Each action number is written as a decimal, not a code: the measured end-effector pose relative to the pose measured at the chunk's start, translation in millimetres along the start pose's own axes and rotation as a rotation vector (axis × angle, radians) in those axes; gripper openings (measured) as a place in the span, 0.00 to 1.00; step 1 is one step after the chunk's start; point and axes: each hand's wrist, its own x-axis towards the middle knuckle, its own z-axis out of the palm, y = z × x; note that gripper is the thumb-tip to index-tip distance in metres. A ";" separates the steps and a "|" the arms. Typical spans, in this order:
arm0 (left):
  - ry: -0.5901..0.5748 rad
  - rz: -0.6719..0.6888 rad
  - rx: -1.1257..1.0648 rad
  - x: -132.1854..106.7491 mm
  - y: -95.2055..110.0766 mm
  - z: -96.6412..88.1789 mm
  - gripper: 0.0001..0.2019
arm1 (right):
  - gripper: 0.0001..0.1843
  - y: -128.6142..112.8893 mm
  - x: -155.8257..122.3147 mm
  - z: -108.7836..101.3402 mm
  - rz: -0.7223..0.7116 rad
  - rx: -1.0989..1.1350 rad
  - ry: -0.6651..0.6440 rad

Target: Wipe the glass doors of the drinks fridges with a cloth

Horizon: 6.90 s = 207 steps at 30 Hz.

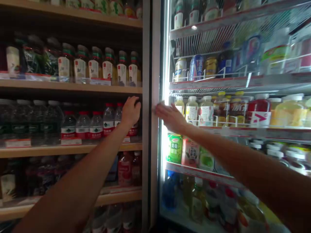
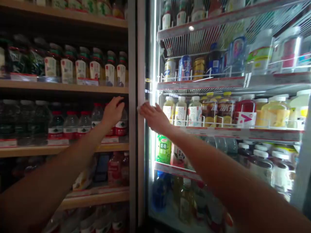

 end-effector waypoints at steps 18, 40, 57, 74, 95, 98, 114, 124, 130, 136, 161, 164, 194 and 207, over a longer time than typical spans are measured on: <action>-0.091 0.163 0.050 -126.7 55.9 92.4 0.24 | 0.36 -13.4 -143.2 -6.5 0.046 -0.065 0.041; -0.069 0.337 0.095 -222.9 107.9 144.2 0.35 | 0.33 0.8 -264.7 -38.3 0.292 -0.229 0.053; -0.023 0.270 0.069 -248.9 146.0 173.2 0.36 | 0.32 27.0 -315.8 -54.7 0.615 -0.336 0.220; 0.024 0.321 0.093 -255.5 150.0 173.7 0.36 | 0.35 -17.2 -369.2 -21.8 0.649 -0.283 0.150; -0.008 0.333 0.165 -282.1 145.2 174.6 0.36 | 0.33 -30.1 -336.5 -17.6 0.848 -0.273 0.269; -0.018 0.337 0.154 -282.2 145.3 174.2 0.35 | 0.32 -35.9 -336.5 -15.0 0.718 -0.202 0.207; -0.041 0.312 0.178 -286.1 146.4 174.6 0.35 | 0.33 -18.5 -362.8 -18.0 0.933 -0.408 0.348; -0.033 0.314 0.163 -288.3 145.5 176.2 0.31 | 0.35 -25.6 -373.5 -15.2 0.760 -0.351 0.258; -0.047 0.307 0.187 -289.4 144.4 176.9 0.29 | 0.35 -28.6 -354.6 -11.9 0.780 -0.303 0.270; -0.046 0.329 0.182 -293.8 141.6 178.4 0.29 | 0.33 -12.4 -346.3 -21.8 0.829 -0.343 0.337; 0.013 0.294 0.179 -229.2 121.3 167.6 0.31 | 0.29 38.8 -308.6 -39.5 0.794 -0.306 0.379; 0.025 0.269 0.136 -227.1 127.6 162.3 0.29 | 0.28 7.4 -294.2 -27.3 0.552 -0.188 0.266; 0.141 0.499 -0.102 -192.9 133.9 171.6 0.31 | 0.28 60.4 -292.6 -41.5 0.660 -0.359 0.303; 0.260 0.423 -0.001 -188.5 90.1 156.4 0.30 | 0.33 59.8 -289.5 -43.1 0.664 -0.349 0.321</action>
